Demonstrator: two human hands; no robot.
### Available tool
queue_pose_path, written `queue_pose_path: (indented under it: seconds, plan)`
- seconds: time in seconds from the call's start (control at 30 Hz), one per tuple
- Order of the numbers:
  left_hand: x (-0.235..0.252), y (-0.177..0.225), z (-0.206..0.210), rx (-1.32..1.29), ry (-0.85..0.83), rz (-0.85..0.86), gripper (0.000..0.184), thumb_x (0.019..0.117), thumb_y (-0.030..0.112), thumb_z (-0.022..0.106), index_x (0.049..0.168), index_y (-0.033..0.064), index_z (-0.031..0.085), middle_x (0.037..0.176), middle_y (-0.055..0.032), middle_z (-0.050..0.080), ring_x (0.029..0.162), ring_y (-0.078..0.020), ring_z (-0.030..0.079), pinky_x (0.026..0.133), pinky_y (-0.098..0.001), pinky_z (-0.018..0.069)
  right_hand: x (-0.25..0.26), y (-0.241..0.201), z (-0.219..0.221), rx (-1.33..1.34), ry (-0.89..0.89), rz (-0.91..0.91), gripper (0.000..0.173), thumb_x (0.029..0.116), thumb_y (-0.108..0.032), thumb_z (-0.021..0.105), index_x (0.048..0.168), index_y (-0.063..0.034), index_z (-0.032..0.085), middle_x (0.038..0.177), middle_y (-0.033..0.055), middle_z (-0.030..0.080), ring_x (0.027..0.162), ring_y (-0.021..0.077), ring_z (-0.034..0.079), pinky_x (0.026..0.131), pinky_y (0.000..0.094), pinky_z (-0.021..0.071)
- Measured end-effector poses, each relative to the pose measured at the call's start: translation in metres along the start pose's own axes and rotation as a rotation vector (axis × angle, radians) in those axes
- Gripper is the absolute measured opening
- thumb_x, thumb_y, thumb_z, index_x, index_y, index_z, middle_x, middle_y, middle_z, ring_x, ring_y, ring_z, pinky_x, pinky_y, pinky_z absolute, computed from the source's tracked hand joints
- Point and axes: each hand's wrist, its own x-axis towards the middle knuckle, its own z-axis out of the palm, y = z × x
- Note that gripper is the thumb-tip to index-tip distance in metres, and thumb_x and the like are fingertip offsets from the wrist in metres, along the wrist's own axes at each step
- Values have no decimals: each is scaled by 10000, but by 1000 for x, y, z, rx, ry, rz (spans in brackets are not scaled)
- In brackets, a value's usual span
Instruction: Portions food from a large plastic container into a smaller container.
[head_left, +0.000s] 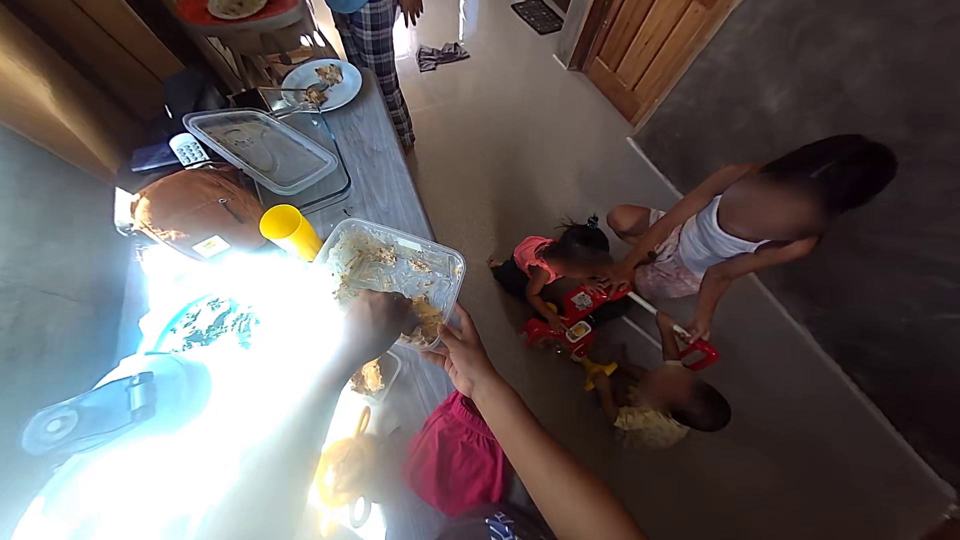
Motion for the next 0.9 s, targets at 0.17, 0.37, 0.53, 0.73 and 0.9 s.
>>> queue_pose_path:
  seconds: [0.17,0.37,0.53,0.73,0.9]
  plan:
    - [12,-1,21,-4,-43,4,416,1108,228,382,1054,-31,702,1008,-194,726,973,-323,717,929,-531,526,0,2,0,13,-2,4,615,1080,-34,435,1615,-189,175,1487,255,392,976,292,685,758,381,598]
    - [-2,-15,50,-196,160,-3,384,1104,184,401,1091,-45,709,975,-169,746,887,-226,739,883,-410,567,2,2,-3,30,-22,5,619,1077,-31,439,1612,-188,171,1447,250,432,956,290,690,752,382,602]
    - [-19,-29,64,-544,344,29,355,1091,135,398,1106,-58,695,960,-118,755,821,-88,720,779,-256,571,3,3,-4,14,-29,-14,624,1079,-31,432,1615,-187,153,1413,241,472,970,295,686,769,400,597]
    - [-19,-42,66,-951,381,-134,365,1115,155,337,1083,-45,640,839,-33,736,678,-34,676,651,-210,553,3,3,-3,-22,-17,-26,612,1080,-36,431,1612,-175,163,1404,254,466,942,301,694,763,395,605]
    - [-24,-46,71,-1242,458,-261,398,1133,173,298,1077,-43,628,819,-57,735,670,-84,685,619,-226,546,2,4,-4,-22,-20,-42,610,1078,-31,433,1611,-169,169,1392,259,479,926,300,699,767,389,607]
